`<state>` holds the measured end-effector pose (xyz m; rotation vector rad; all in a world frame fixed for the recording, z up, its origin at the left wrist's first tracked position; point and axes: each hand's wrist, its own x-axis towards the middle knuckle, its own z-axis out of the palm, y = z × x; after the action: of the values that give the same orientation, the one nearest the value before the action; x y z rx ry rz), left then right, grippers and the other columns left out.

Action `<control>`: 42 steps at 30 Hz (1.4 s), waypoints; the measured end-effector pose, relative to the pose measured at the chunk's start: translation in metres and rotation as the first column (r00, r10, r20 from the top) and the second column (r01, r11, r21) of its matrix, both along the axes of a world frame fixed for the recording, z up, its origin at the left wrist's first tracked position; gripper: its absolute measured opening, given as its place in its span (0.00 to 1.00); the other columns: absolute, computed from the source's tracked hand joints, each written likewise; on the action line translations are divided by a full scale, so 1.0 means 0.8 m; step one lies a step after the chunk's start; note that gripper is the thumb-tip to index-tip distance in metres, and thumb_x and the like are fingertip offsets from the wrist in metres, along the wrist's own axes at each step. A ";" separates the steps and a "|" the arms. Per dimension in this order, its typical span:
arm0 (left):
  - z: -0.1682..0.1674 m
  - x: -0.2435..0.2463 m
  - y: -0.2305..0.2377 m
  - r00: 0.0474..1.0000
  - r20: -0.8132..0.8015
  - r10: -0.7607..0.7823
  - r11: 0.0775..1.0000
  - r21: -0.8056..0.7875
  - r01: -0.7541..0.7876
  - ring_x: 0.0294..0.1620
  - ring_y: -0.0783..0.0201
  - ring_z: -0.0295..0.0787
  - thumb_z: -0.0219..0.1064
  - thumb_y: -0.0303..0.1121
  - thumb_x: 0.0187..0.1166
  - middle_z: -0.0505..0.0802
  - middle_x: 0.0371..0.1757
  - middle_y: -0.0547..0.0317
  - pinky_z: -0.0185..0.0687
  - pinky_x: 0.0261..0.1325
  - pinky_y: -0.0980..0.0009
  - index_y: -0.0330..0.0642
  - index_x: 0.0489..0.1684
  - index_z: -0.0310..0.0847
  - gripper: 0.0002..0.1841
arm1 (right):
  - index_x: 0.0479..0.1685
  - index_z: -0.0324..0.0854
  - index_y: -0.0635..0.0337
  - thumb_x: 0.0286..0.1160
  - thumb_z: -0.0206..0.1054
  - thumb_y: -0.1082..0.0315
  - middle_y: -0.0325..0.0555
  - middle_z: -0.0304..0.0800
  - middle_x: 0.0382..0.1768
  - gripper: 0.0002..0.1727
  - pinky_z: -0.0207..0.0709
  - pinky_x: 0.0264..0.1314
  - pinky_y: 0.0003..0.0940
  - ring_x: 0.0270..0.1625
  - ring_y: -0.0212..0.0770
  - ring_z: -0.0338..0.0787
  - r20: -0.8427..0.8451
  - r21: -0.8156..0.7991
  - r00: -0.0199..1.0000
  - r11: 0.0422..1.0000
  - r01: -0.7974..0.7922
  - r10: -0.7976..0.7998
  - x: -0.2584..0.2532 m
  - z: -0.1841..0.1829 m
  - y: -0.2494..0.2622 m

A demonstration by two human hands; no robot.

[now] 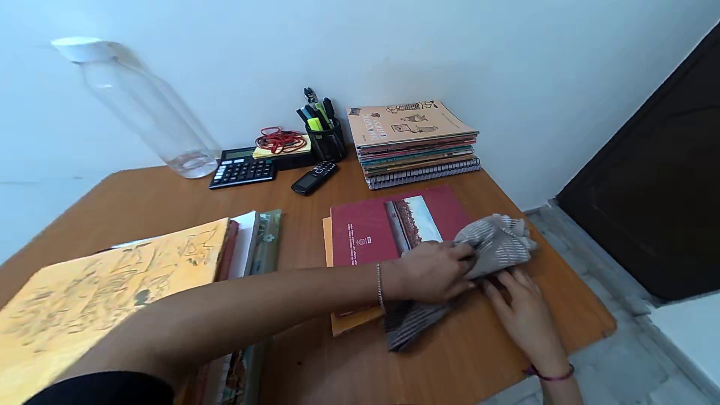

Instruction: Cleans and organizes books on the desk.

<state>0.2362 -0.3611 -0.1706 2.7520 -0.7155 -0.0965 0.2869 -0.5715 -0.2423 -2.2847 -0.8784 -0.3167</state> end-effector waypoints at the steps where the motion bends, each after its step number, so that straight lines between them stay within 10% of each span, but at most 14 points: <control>1: 0.000 -0.010 0.011 0.999 0.016 -0.049 0.998 -0.030 0.049 0.65 0.42 0.87 0.57 0.40 0.91 0.86 0.71 0.42 0.83 0.60 0.45 0.31 0.65 0.85 0.21 | 0.44 0.94 0.63 0.74 0.62 0.57 0.65 0.93 0.51 0.20 0.72 0.66 0.73 0.61 0.70 0.89 0.001 0.009 1.000 1.000 -0.002 0.002 -0.001 0.001 -0.002; 6: 0.000 -0.079 0.101 0.993 0.079 -0.089 0.996 0.037 0.087 0.63 0.43 0.89 0.60 0.38 0.87 0.88 0.71 0.47 0.87 0.57 0.46 0.34 0.60 0.88 0.18 | 0.48 0.94 0.61 0.75 0.61 0.58 0.64 0.89 0.65 0.19 0.68 0.72 0.75 0.72 0.71 0.83 0.002 0.010 0.999 0.999 -0.041 0.041 -0.001 -0.001 -0.004; 15: 0.013 -0.088 0.180 0.741 0.033 0.670 0.708 0.270 -0.652 0.59 0.41 0.90 0.58 0.40 0.91 0.85 0.74 0.47 0.84 0.57 0.40 0.38 0.60 0.88 0.18 | 0.62 0.92 0.54 0.79 0.60 0.55 0.61 0.86 0.71 0.22 0.64 0.78 0.73 0.76 0.72 0.79 -0.033 0.008 0.994 0.995 -0.103 0.103 0.005 -0.003 -0.005; 22: 0.025 -0.033 0.081 0.789 -0.087 0.608 0.779 0.253 -0.573 0.63 0.38 0.86 0.55 0.39 0.91 0.83 0.71 0.40 0.83 0.60 0.41 0.32 0.56 0.87 0.19 | 0.63 0.90 0.58 0.79 0.61 0.59 0.63 0.84 0.72 0.21 0.65 0.78 0.72 0.76 0.70 0.80 -0.071 0.017 0.994 0.997 -0.079 0.080 0.006 0.000 -0.004; 30: -0.005 -0.044 -0.017 0.998 0.042 -0.045 0.999 0.032 0.043 0.63 0.36 0.86 0.58 0.38 0.90 0.86 0.68 0.36 0.83 0.52 0.41 0.27 0.54 0.85 0.19 | 0.50 0.87 0.82 0.65 0.64 0.78 0.85 0.83 0.59 0.17 0.65 0.74 0.75 0.68 0.84 0.80 -0.105 -0.053 0.993 0.997 -0.060 0.055 -0.007 0.019 -0.009; 35: -0.003 -0.018 -0.009 0.994 -0.046 0.098 0.995 0.032 -0.096 0.66 0.35 0.84 0.51 0.39 0.93 0.80 0.77 0.38 0.81 0.55 0.40 0.30 0.75 0.76 0.23 | 0.48 0.86 0.83 0.67 0.64 0.76 0.86 0.82 0.60 0.16 0.65 0.71 0.77 0.68 0.84 0.80 -0.060 -0.119 0.997 0.991 -0.056 0.049 0.001 0.013 -0.004; 42: 0.005 0.041 0.014 0.936 -0.156 0.315 0.947 -0.018 -0.322 0.70 0.38 0.84 0.47 0.42 0.95 0.76 0.82 0.42 0.80 0.62 0.37 0.34 0.74 0.78 0.24 | 0.63 0.85 0.74 0.84 0.61 0.61 0.81 0.75 0.73 0.23 0.59 0.80 0.76 0.78 0.82 0.72 -0.094 -0.187 0.995 0.981 -0.057 0.040 0.007 0.006 -0.005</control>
<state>0.2693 -0.3500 -0.1670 2.7412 -0.2225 -0.2143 0.2925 -0.5756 -0.2372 -2.4263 -0.9519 -0.1106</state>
